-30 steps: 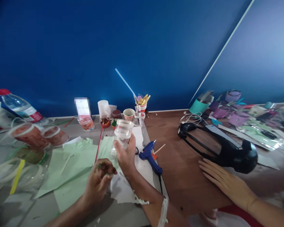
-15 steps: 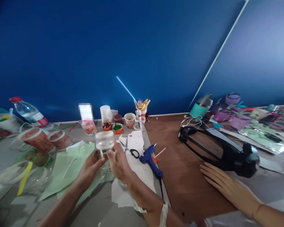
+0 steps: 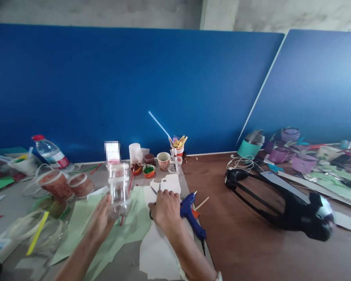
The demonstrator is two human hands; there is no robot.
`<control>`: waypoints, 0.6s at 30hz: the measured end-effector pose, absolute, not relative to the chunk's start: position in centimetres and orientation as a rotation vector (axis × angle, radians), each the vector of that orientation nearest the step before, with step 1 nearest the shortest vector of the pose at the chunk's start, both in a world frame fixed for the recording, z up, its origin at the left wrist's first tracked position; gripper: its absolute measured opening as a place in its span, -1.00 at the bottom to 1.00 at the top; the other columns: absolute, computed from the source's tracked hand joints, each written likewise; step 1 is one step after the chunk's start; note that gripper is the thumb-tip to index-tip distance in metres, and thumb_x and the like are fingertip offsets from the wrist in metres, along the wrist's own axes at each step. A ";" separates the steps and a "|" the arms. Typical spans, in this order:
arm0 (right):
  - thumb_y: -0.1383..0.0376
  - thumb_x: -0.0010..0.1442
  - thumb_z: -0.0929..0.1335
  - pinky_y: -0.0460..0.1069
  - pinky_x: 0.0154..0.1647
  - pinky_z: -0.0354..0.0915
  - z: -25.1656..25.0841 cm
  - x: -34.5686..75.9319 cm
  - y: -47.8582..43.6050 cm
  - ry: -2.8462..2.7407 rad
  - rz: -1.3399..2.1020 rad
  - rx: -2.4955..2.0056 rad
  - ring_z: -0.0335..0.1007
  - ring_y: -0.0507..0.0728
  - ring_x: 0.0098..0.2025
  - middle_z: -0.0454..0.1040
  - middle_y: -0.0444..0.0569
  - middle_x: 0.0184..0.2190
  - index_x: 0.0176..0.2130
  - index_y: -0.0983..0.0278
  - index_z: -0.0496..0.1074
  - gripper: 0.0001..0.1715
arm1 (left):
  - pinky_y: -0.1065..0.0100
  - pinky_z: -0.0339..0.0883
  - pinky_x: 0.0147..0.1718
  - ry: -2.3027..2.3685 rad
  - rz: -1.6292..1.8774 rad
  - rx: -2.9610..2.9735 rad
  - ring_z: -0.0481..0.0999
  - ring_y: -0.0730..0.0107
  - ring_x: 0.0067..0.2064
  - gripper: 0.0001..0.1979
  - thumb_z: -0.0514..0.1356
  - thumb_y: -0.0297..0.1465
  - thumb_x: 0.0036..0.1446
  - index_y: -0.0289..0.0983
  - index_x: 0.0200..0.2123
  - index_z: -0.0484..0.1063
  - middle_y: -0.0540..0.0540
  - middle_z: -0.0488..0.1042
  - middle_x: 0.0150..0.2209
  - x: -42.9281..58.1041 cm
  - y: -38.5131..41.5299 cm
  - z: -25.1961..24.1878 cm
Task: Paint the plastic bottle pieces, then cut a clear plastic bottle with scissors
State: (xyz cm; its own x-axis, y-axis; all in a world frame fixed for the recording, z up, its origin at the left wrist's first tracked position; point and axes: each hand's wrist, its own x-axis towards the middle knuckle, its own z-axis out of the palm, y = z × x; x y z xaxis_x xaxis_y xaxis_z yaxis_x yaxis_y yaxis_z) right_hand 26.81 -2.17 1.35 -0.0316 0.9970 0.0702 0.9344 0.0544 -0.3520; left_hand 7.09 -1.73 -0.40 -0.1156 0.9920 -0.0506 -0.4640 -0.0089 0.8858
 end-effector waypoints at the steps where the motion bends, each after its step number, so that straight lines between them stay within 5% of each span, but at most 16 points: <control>1: 0.17 0.12 0.33 0.18 -0.05 0.16 1.5 26.7 -2.3 -2.091 0.292 -1.993 0.39 0.38 -0.06 0.50 0.26 -0.14 -0.07 0.41 0.46 -0.55 | 0.33 0.43 -0.31 0.950 1.463 0.793 0.58 0.21 -0.25 -0.53 0.36 -0.13 -0.09 -0.31 -0.17 0.48 -0.14 0.59 -0.31 7.3 -1.9 -0.4; 11: 0.38 0.04 0.29 0.12 -0.09 0.18 0.9 25.7 -2.3 -2.238 0.366 -2.023 0.43 0.33 -0.09 0.41 0.23 -0.08 0.01 0.35 0.40 -0.50 | 0.29 0.41 -0.30 0.961 1.446 0.835 0.58 0.21 -0.30 -0.57 0.32 -0.12 -0.04 -0.30 -0.19 0.45 -0.13 0.59 -0.33 7.5 -1.9 -0.5; 18: 0.27 0.02 0.35 0.15 -0.07 0.19 0.9 27.0 -2.3 -2.212 0.367 -2.066 0.36 0.39 0.00 0.42 0.23 -0.06 0.04 0.33 0.39 -0.44 | 0.31 0.40 -0.30 1.008 1.463 0.846 0.58 0.24 -0.31 -0.66 0.30 -0.15 0.00 -0.27 -0.24 0.46 -0.11 0.60 -0.31 7.2 -1.8 -0.7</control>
State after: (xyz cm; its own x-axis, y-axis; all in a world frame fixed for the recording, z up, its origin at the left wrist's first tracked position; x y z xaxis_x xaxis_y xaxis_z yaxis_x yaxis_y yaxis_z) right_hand 27.01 -2.28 0.94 -0.0793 0.9923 -0.0955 0.9699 0.0547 -0.2374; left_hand 7.17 -1.80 -0.70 -0.1301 0.9911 -0.0294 -0.3805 -0.0225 0.9245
